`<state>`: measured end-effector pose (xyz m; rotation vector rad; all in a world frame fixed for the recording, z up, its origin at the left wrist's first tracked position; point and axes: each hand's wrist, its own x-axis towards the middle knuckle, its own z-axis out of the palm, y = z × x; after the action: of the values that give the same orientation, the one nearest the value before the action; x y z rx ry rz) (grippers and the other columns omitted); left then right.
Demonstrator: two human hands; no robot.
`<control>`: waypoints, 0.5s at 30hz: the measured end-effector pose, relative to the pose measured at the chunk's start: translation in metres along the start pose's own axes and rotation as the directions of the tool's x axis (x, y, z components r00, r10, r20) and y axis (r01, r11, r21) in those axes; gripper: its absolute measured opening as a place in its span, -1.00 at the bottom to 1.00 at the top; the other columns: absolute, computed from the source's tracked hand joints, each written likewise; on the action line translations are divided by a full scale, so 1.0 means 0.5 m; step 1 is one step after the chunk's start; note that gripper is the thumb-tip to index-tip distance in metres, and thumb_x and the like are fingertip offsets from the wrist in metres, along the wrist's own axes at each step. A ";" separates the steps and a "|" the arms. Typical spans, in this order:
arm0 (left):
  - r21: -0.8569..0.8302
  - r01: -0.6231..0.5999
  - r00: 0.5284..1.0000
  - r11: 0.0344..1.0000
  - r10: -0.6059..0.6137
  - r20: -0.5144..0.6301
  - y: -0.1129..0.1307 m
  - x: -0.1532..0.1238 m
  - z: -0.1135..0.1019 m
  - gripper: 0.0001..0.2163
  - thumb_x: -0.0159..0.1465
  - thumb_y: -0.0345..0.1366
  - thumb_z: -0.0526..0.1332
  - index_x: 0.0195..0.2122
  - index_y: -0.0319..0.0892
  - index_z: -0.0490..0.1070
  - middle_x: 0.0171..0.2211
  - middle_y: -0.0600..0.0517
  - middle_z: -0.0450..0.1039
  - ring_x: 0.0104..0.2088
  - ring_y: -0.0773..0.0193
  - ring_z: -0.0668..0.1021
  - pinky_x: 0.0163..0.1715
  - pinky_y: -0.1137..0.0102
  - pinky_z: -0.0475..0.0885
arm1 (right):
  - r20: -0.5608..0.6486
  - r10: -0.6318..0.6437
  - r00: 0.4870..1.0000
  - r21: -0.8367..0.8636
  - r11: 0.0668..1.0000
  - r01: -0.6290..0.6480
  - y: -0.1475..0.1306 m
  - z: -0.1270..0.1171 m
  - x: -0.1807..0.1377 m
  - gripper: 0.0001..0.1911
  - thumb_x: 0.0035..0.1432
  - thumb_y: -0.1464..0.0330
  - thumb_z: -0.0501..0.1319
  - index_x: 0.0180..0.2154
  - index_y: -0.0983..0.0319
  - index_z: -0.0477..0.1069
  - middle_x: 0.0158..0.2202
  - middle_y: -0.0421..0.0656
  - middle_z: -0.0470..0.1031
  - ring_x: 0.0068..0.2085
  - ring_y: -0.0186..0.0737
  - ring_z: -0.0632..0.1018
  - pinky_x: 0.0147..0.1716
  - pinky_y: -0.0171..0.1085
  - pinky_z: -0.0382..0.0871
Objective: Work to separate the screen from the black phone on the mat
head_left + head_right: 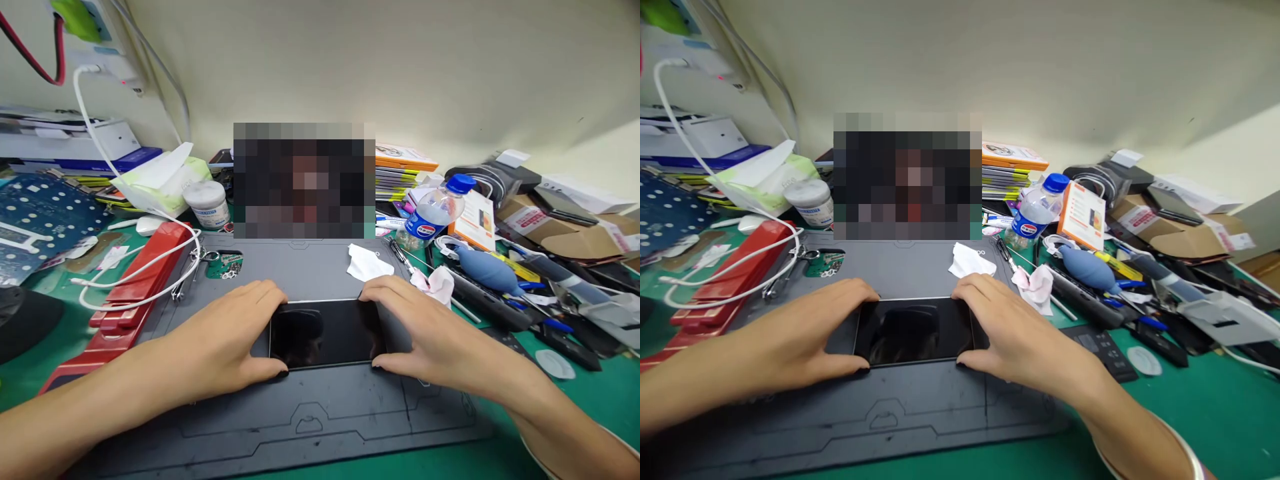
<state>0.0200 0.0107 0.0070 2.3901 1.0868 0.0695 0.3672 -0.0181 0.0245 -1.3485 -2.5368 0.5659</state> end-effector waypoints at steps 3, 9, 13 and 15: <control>-0.005 -0.008 1.000 1.000 0.008 -0.010 -0.001 -0.002 0.002 -0.68 0.36 -0.18 0.48 0.07 -0.09 0.49 0.09 -0.14 0.66 0.09 -0.17 0.72 0.12 0.01 0.64 | 0.005 -0.052 0.999 -0.028 0.998 0.053 0.001 0.001 0.002 -0.40 0.15 0.43 0.57 0.21 0.14 0.55 0.21 0.05 0.69 0.22 0.23 0.74 0.22 0.14 0.73; -0.013 0.009 1.000 1.000 -0.009 0.005 0.011 -0.001 -0.001 -0.72 0.34 -0.25 0.52 0.01 -0.09 0.54 0.15 -0.16 0.67 0.15 -0.21 0.72 0.18 -0.05 0.67 | -0.001 -0.104 0.995 -0.061 0.993 0.104 0.002 0.000 0.001 -0.37 0.19 0.46 0.49 0.28 0.07 0.57 0.22 0.04 0.71 0.21 0.19 0.77 0.20 0.12 0.77; 0.004 0.042 0.998 0.999 -0.042 0.041 0.030 0.006 -0.011 -0.69 0.31 -0.31 0.56 0.04 -0.15 0.59 0.18 -0.21 0.67 0.16 -0.25 0.73 0.21 -0.10 0.69 | -0.001 -0.123 0.992 -0.076 0.990 0.123 0.004 0.000 -0.002 -0.34 0.14 0.51 0.51 0.27 0.09 0.58 0.21 0.04 0.72 0.22 0.17 0.77 0.20 0.06 0.78; 0.008 0.058 0.996 0.998 -0.059 0.071 0.037 0.010 -0.015 -0.66 0.29 -0.34 0.57 0.05 -0.18 0.62 0.18 -0.23 0.66 0.17 -0.26 0.73 0.23 -0.13 0.69 | -0.010 -0.141 0.990 -0.076 0.987 0.140 0.007 -0.001 -0.003 -0.32 0.13 0.51 0.51 0.28 0.09 0.58 0.21 0.04 0.72 0.21 0.15 0.78 0.19 0.03 0.79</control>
<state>0.0342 0.0074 0.0214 2.3456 1.1240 -0.0397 0.3708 -0.0177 0.0235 -1.1801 -2.6384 0.4361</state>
